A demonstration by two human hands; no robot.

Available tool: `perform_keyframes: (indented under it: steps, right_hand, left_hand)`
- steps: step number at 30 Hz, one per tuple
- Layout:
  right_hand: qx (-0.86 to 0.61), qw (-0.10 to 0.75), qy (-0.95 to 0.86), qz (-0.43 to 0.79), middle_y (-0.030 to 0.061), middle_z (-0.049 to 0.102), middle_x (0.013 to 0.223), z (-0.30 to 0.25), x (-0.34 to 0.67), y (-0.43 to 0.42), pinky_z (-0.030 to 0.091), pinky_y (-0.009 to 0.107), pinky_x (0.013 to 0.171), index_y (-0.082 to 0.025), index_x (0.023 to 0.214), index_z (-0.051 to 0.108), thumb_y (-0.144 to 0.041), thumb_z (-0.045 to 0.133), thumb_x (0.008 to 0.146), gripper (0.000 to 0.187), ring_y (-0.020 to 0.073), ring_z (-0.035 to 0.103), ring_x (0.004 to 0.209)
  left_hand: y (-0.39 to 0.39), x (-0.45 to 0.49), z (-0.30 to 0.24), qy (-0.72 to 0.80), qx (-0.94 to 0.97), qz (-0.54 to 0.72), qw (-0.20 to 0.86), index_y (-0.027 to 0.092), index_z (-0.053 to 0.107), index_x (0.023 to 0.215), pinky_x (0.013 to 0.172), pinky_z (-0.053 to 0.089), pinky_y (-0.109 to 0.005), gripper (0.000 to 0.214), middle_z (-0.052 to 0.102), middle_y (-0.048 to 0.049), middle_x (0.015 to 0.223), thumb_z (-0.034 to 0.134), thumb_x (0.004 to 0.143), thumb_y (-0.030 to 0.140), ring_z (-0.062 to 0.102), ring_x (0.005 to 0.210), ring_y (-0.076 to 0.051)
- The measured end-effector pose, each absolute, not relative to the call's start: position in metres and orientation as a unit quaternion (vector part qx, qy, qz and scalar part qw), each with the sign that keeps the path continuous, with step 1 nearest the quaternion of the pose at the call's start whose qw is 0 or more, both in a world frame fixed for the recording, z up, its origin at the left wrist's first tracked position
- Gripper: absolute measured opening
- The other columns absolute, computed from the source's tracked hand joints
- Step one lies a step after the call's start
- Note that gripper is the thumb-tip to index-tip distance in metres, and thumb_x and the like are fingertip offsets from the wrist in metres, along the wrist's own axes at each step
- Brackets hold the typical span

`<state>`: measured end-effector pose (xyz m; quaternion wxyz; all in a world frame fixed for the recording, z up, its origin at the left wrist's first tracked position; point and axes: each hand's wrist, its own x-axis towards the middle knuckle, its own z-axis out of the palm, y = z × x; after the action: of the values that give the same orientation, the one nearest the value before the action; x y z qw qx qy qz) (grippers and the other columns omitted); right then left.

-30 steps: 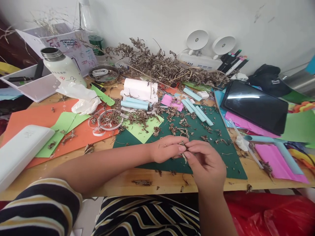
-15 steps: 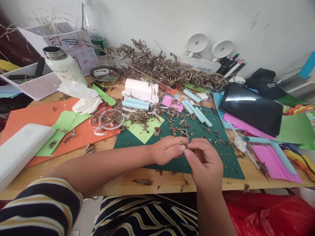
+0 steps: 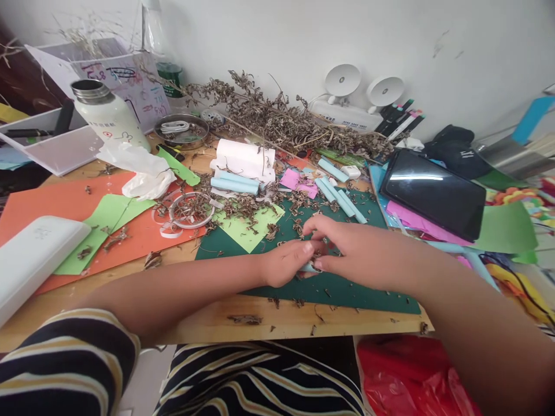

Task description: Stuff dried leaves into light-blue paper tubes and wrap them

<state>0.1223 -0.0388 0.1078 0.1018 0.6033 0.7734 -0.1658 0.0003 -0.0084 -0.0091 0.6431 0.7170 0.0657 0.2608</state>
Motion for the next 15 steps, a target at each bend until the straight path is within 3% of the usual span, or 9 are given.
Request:
perform_keyframes:
  steps: [4,7,9,11,15]
  right_hand:
    - [0.585,0.26,0.765,-0.077,-0.0031,0.048,0.043,0.122,0.096,-0.025,0.026,0.025,0.033,-0.025,0.085,0.049,-0.022,0.052,0.065,0.02,0.0123,0.037,0.03]
    - [0.606,0.233,0.748,-0.138,-0.0022,0.05,0.049,0.121,0.1,-0.02,0.026,0.024,0.031,-0.024,0.076,0.048,-0.025,0.055,0.061,0.016,0.0113,0.039,0.033]
    - [0.618,0.126,0.737,-0.242,-0.0019,0.054,0.058,0.111,0.115,-0.022,0.031,0.023,0.034,-0.023,0.071,0.046,-0.027,0.055,0.062,0.013,0.011,0.046,0.041]
    - [0.602,-0.035,0.71,-0.363,-0.0026,0.054,0.066,0.094,0.133,-0.028,0.037,0.022,0.041,-0.022,0.072,0.045,-0.028,0.054,0.064,0.014,0.0101,0.05,0.051]
    - [0.509,-0.328,0.606,-0.516,0.0022,0.056,0.085,0.049,0.154,-0.048,0.04,0.023,0.046,-0.021,0.082,0.046,-0.042,0.056,0.067,0.027,0.0094,0.05,0.058]
  left_hand:
    - [-0.008,0.003,-0.008,0.107,0.673,0.259,0.685,0.017,0.034,0.059,0.05,0.033,-0.024,0.058,0.036,0.0024,0.052,0.008,0.075,0.065,0.032,0.047,-0.008]
    - [-0.006,0.001,-0.003,0.096,0.66,0.242,0.704,0.017,0.033,0.058,0.049,0.032,-0.024,0.05,0.035,0.003,0.051,0.019,0.078,0.061,0.032,0.047,-0.008]
    - [-0.006,0.0,0.001,0.1,0.659,0.228,0.71,0.016,0.034,0.06,0.051,0.033,-0.024,0.045,0.037,0.003,0.051,0.024,0.079,0.055,0.033,0.049,-0.008]
    - [-0.007,0.0,0.004,0.119,0.655,0.223,0.712,0.016,0.035,0.059,0.052,0.034,-0.023,0.041,0.039,0.0026,0.051,0.027,0.081,0.049,0.035,0.05,-0.008]
    - [-0.013,0.003,0.005,0.179,0.654,0.245,0.693,0.014,0.04,0.058,0.052,0.036,-0.022,0.035,0.041,0.002,0.052,0.029,0.081,0.038,0.038,0.05,-0.008]
